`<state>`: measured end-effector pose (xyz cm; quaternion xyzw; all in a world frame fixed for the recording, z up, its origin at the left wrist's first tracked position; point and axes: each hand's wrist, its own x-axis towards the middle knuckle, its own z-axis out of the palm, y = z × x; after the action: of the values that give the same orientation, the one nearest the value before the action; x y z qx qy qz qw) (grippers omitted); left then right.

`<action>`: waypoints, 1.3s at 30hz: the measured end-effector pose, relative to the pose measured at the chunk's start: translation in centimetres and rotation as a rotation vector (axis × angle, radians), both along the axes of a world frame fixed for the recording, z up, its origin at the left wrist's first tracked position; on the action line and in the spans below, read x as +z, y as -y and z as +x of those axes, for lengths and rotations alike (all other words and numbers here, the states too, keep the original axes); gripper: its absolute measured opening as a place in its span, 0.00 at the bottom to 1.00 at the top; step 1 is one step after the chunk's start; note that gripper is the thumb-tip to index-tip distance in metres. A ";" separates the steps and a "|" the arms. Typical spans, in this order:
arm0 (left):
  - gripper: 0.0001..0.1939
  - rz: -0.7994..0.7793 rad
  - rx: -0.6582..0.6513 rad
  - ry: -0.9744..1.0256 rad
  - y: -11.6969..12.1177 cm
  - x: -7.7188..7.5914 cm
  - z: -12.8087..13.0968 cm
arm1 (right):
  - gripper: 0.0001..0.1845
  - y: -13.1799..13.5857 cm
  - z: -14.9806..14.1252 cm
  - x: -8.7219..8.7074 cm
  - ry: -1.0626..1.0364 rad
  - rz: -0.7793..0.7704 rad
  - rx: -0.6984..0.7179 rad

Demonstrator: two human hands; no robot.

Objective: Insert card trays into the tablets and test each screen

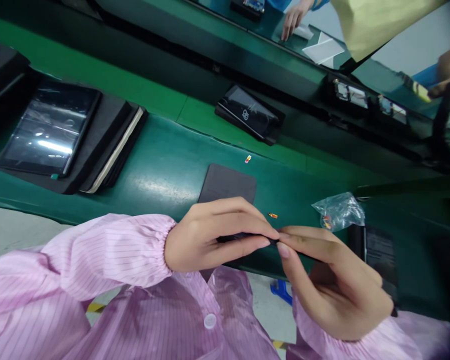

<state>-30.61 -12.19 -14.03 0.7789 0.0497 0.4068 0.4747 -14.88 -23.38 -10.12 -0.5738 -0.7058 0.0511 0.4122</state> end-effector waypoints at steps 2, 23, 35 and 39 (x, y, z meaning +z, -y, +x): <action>0.07 0.118 0.007 -0.004 -0.2 -0.1 -0.1 | 0.15 0.1 0.2 -0.5 0.049 0.039 -0.019; 0.16 0.506 0.137 0.012 -1.0 -1.7 -0.3 | 0.12 -0.2 2.6 -1.9 0.312 0.087 0.125; 0.11 0.628 0.207 -0.107 -0.9 -1.5 -0.5 | 0.08 -1.3 2.2 -2.0 0.527 0.246 0.088; 0.10 0.662 0.207 -0.040 -1.4 -1.6 -0.2 | 0.06 -1.7 2.4 -2.1 0.551 0.289 0.096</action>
<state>-30.86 -10.80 -15.64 0.8892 0.0034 0.4316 0.1516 -12.46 -21.73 -12.27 -0.4675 -0.8173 -0.1878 0.2798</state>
